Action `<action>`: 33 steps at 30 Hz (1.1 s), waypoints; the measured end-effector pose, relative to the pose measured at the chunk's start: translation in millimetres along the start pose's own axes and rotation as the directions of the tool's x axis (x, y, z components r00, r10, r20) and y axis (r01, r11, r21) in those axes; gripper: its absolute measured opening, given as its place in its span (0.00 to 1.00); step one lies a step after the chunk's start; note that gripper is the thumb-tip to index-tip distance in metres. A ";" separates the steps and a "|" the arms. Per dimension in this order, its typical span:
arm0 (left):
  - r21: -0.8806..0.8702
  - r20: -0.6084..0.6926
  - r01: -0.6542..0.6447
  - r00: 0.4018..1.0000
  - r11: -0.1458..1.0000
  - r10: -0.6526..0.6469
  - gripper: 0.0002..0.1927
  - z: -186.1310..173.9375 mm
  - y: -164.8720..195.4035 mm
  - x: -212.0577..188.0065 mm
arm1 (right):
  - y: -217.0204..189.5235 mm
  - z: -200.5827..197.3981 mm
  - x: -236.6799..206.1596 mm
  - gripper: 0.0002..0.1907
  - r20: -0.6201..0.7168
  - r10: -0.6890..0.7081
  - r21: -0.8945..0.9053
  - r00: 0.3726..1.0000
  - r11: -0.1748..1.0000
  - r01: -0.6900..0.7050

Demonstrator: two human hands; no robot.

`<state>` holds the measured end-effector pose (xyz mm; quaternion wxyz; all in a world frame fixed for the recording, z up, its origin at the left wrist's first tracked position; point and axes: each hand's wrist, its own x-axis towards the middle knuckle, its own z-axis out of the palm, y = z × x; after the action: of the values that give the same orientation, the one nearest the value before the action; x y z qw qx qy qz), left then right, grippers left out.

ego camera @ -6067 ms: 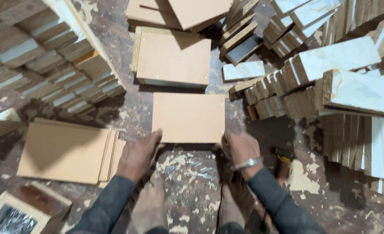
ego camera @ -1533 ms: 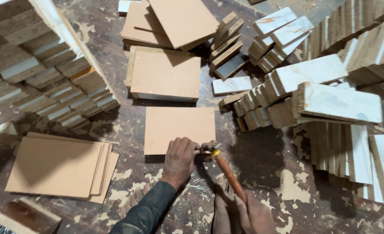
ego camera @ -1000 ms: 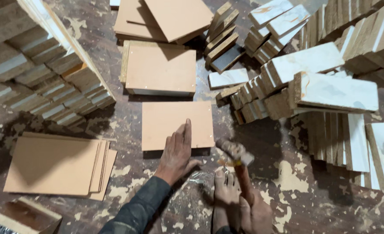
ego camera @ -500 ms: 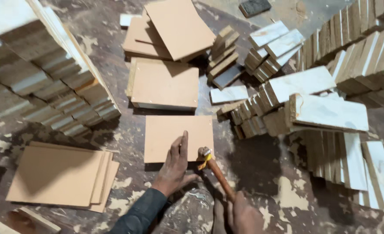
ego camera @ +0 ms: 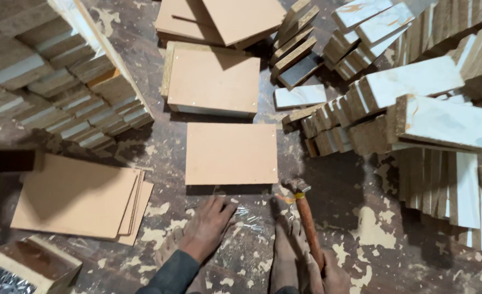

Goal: The person sits on the floor of a workshop and hammers nails to attach cardboard sheets to the sides of small wooden boxes. They pick nails from a tray, position a cardboard panel against a box, and drive nails in with a hammer, setting finished boxes aside and repeating with more boxes.

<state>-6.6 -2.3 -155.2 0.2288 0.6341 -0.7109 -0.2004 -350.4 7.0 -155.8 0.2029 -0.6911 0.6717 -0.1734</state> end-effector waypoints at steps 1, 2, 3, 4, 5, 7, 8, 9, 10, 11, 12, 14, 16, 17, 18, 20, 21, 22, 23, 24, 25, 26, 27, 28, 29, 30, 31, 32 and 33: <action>0.067 0.004 -0.005 1.000 0.998 0.005 0.17 4.5 -0.5 0.0 | 1.3 0.3 -0.8 0.15 0.013 0.025 -0.008 1.000 1.000 -0.025; 0.133 0.005 -0.017 1.000 0.991 0.016 0.16 8.4 -0.6 1.2 | 2.3 0.2 -1.3 0.15 0.029 0.034 -0.022 0.999 0.999 -0.034; 0.198 0.005 -0.028 1.000 0.980 0.028 0.16 11.4 -0.5 3.2 | 3.5 -0.3 -1.1 0.16 0.045 0.043 -0.038 0.998 0.998 -0.041; 0.244 0.038 -0.059 0.998 0.968 0.051 0.18 13.2 -0.1 5.9 | 4.5 -0.7 -0.7 0.16 0.063 0.051 -0.053 0.997 0.997 -0.048; 0.289 0.071 -0.091 0.995 0.953 0.073 0.19 13.9 0.4 8.9 | 5.6 -0.9 -0.2 0.17 0.062 0.039 -0.059 0.997 0.998 -0.035; 0.326 0.187 -0.096 0.982 0.941 0.036 0.17 13.1 2.1 14.1 | 7.6 0.1 0.9 0.17 0.064 0.015 -0.067 0.998 0.998 -0.010; 0.320 0.267 -0.069 0.963 0.945 -0.020 0.13 11.9 3.3 15.8 | 8.5 1.1 1.2 0.18 0.040 -0.039 -0.058 0.998 0.997 0.041; 0.315 0.346 -0.042 0.935 0.948 -0.074 0.10 9.6 5.1 16.9 | 9.3 2.0 1.4 0.18 0.014 -0.092 -0.051 0.996 0.994 0.093; 0.235 0.311 0.048 0.942 0.971 -0.122 0.09 6.9 7.2 17.2 | 10.1 3.0 1.2 0.18 -0.013 -0.144 -0.046 0.989 0.989 0.144; 0.151 0.280 0.135 0.944 0.979 -0.173 0.07 3.8 9.7 16.5 | 10.6 3.7 0.9 0.18 -0.009 -0.135 -0.048 0.991 0.990 0.135; 0.063 0.254 0.219 0.940 0.974 -0.228 0.06 0.6 12.6 15.1 | 11.2 4.1 0.3 0.18 -0.003 -0.126 -0.050 0.992 0.991 0.126; -0.231 0.192 0.327 0.939 0.916 -0.287 0.05 -5.5 18.7 10.6 | 11.8 4.5 -0.6 0.18 -0.001 -0.122 -0.038 0.993 0.992 0.122; -0.468 0.089 0.314 0.947 0.826 -0.309 0.08 -10.6 24.1 6.1 | 12.0 4.4 -1.1 0.17 -0.012 -0.132 -0.015 0.991 0.991 0.132; -0.555 0.009 0.256 0.953 0.791 -0.302 0.11 -12.7 26.2 4.4 | 11.8 4.4 -1.2 0.18 -0.011 -0.130 -0.008 0.991 0.992 0.130; -0.635 -0.070 0.189 0.951 0.749 -0.300 0.14 -14.8 27.6 3.1 | 11.4 4.2 -1.1 0.18 -0.011 -0.126 -0.002 0.992 0.992 0.126; -0.689 -0.055 0.210 0.939 0.694 -0.339 0.15 -18.5 28.9 1.1 | 9.9 4.0 -0.8 0.18 0.004 -0.098 -0.008 0.995 0.995 0.098; -0.714 -0.047 0.221 0.931 0.664 -0.361 0.15 -20.2 29.0 0.1 | 8.7 3.5 -0.7 0.19 0.023 -0.073 -0.019 0.997 0.997 0.074; -0.710 -0.028 0.253 0.922 0.657 -0.385 0.14 -21.8 28.9 -1.1 | 7.0 3.1 -0.5 0.19 0.040 -0.050 -0.030 0.998 0.998 0.051; -0.705 -0.008 0.285 0.913 0.650 -0.409 0.13 -23.1 28.9 -2.4 | 4.9 2.2 -0.4 0.18 0.038 -0.058 0.005 0.998 0.998 0.058; -0.699 0.010 0.316 0.902 0.642 -0.432 0.12 -23.9 29.0 -3.5 | 2.2 1.2 -0.3 0.18 0.036 -0.066 0.040 0.997 0.997 0.065; -0.759 0.026 0.314 0.891 0.571 -0.454 0.11 -24.3 29.3 -4.3 | -0.8 -0.1 0.3 0.18 0.033 -0.076 0.074 0.997 0.995 0.073; -0.812 0.046 0.309 0.879 0.495 -0.474 0.10 -24.3 29.5 -4.8 | -4.5 -1.8 1.1 0.18 0.046 -0.076 0.077 0.996 0.994 0.073; -0.859 0.069 0.303 0.867 0.413 -0.493 0.09 -24.3 29.5 -4.8 | -8.4 -3.7 2.2 0.18 0.059 -0.075 0.079 0.995 0.994 0.071; -0.845 0.055 0.313 0.859 0.435 -0.510 0.09 -24.3 28.8 -4.5 | -13.0 -5.8 4.0 0.18 0.071 -0.075 0.082 0.995 0.994 0.070; -0.830 0.040 0.321 0.850 0.456 -0.525 0.09 -24.7 27.3 -3.9 | -17.9 -8.0 6.4 0.17 0.077 -0.099 0.085 0.992 0.992 0.092; -0.815 0.024 0.331 0.840 0.476 -0.542 0.09 -25.5 24.8 -2.9 | -23.1 -10.5 9.0 0.17 0.086 -0.122 0.087 0.989 0.990 0.114; -0.772 -0.019 0.321 0.850 0.548 -0.526 0.09 -26.8 21.3 -1.4 | -28.8 -13.0 11.7 0.17 0.097 -0.146 0.090 0.985 0.986 0.137; -0.723 -0.063 0.310 0.860 0.617 -0.506 0.09 -28.5 16.9 0.6 | -34.7 -15.4 14.6 0.17 0.134 -0.119 0.093 0.984 0.990 0.107; -0.668 -0.104 0.299 0.869 0.682 -0.483 0.09 -30.4 12.0 3.3 | -40.9 -18.0 17.3 0.17 0.170 -0.092 0.095 0.981 0.993 0.076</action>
<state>1.0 -4.1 -123.4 0.4746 0.6790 -0.4092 -0.3825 -323.9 -10.5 -120.0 0.2837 -0.7218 0.6132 -0.1501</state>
